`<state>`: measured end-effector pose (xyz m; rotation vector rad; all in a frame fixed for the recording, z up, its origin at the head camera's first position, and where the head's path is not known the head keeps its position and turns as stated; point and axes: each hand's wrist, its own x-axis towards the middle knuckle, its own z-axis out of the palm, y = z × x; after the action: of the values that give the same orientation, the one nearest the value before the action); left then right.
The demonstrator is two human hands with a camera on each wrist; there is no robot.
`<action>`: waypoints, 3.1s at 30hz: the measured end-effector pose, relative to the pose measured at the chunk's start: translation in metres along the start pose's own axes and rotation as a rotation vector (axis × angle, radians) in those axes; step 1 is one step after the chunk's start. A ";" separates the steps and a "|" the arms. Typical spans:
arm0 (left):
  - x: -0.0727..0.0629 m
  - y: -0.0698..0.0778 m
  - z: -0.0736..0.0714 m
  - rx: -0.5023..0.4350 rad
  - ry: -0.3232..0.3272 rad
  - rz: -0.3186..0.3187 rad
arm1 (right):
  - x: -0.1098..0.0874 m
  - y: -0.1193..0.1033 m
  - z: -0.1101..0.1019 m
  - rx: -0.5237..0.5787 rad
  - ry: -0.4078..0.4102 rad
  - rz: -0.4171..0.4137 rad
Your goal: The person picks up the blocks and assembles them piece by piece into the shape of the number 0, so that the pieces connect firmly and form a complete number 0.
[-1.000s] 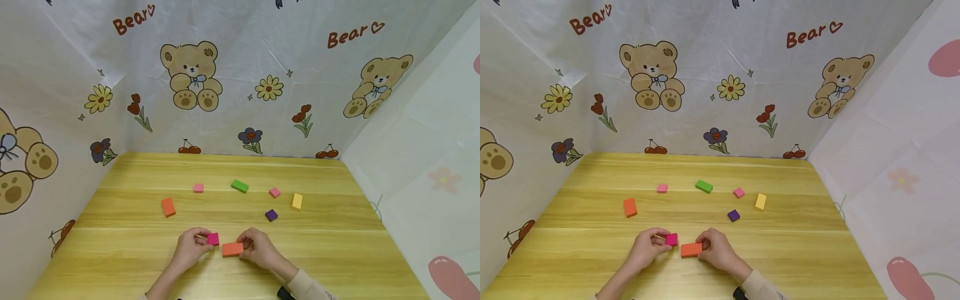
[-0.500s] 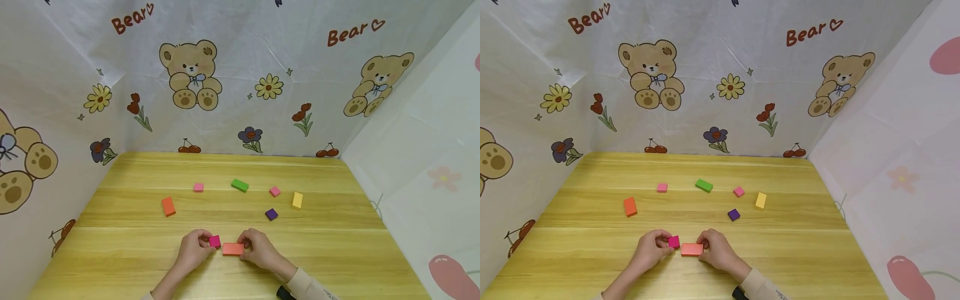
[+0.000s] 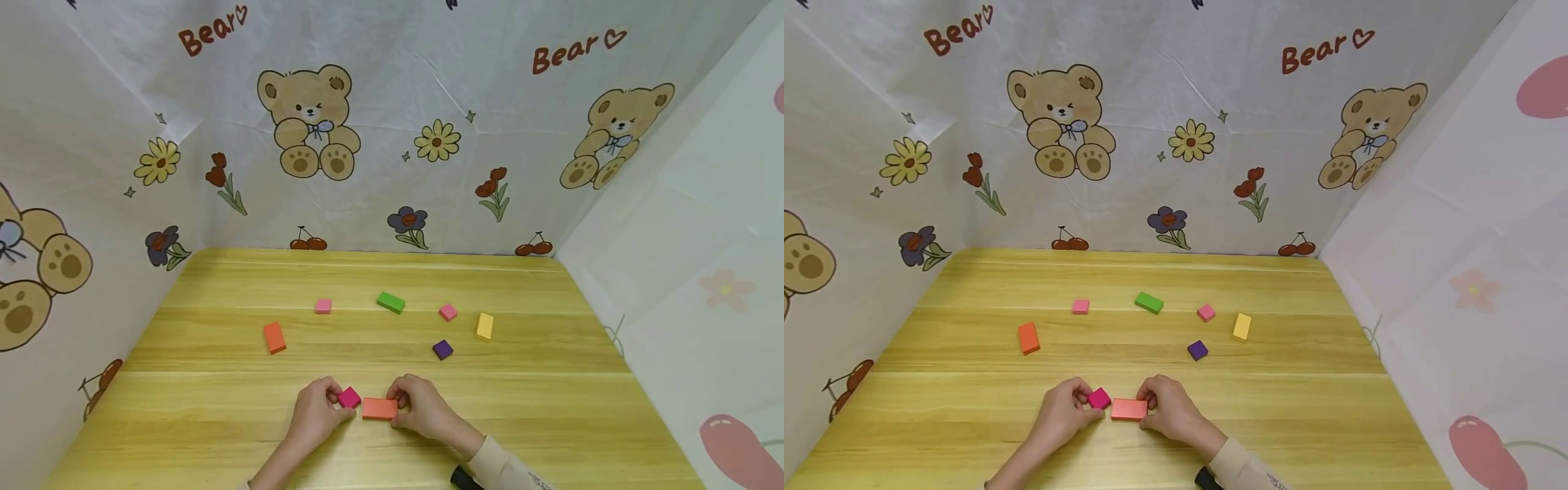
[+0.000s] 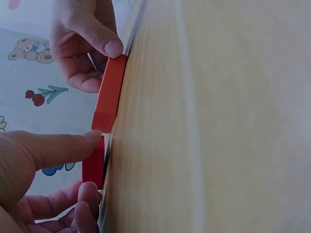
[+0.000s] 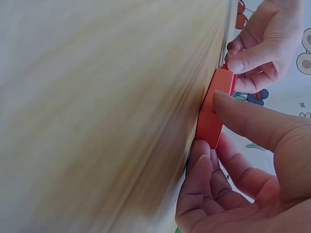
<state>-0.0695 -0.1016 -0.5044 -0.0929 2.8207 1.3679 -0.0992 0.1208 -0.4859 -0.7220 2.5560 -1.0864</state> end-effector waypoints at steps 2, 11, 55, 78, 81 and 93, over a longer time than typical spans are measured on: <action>-0.001 0.000 -0.001 0.022 -0.001 -0.006 | 0.000 0.000 0.000 0.004 -0.005 -0.002; -0.003 0.002 -0.003 0.066 -0.024 -0.034 | 0.003 0.001 0.001 0.003 -0.022 -0.008; -0.004 0.001 -0.004 0.085 -0.043 0.019 | 0.006 0.042 -0.067 0.112 0.359 0.219; -0.004 -0.004 -0.002 0.076 -0.026 0.015 | 0.025 0.079 -0.075 0.003 0.330 0.329; -0.004 -0.004 -0.002 0.073 -0.025 0.017 | 0.025 0.080 -0.074 0.021 0.333 0.335; -0.005 -0.003 -0.003 0.078 -0.024 0.014 | 0.028 0.085 -0.072 0.028 0.344 0.347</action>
<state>-0.0638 -0.1055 -0.5048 -0.0567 2.8564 1.2505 -0.1818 0.1992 -0.5004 -0.0747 2.7941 -1.2040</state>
